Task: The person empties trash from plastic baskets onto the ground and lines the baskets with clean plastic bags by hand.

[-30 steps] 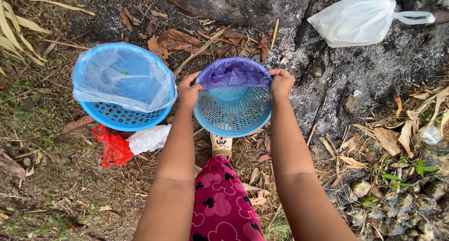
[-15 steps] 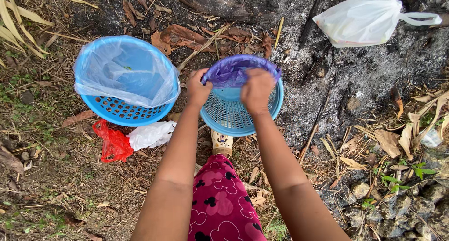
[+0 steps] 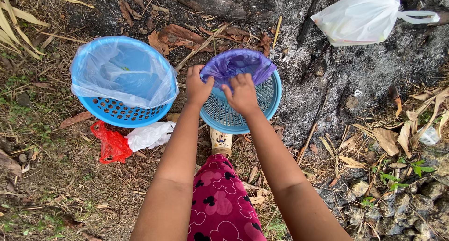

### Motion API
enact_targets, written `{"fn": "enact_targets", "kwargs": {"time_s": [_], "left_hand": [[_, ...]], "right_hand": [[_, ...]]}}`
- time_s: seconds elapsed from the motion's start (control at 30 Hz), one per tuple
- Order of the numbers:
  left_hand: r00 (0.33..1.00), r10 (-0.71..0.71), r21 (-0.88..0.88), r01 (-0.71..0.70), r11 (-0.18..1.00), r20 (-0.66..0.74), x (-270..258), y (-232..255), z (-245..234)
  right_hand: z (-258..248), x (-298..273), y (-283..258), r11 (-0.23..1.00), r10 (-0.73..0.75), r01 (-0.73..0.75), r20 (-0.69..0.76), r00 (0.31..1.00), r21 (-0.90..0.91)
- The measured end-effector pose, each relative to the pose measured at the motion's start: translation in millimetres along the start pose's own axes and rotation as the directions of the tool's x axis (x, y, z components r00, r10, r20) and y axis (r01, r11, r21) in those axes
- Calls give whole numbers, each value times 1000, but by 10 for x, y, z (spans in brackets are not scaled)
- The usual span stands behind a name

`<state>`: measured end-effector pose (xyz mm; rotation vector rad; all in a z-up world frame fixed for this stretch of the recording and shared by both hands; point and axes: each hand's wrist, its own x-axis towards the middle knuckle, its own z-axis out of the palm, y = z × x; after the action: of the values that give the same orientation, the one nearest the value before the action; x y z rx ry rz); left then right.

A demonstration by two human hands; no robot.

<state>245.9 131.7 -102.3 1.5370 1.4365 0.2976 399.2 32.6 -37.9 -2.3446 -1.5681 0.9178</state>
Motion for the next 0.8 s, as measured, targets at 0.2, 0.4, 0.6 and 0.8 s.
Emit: {"fn": "enact_targets", "kwargs": {"time_s": [0.2,0.4,0.6,0.8], "left_hand": [[982,175,165,-162,973,-70,-111,262,-128],[985,-140,101,150,983,-103,-219,131,-108],[908,-418,-95,419,903,34,-236,21,-82],[991,-137,-168,136,976,5,-328,122,-156]], "right_hand": [[-156,-122,151,993,84,-112,-538,839,-21],[-189,-256,257,922,329,-387,-542,773,8],[-86,-202,599,941,335,-276,-431,838,196],[-93,-130,752,914,386,-301,-357,851,270]]}}
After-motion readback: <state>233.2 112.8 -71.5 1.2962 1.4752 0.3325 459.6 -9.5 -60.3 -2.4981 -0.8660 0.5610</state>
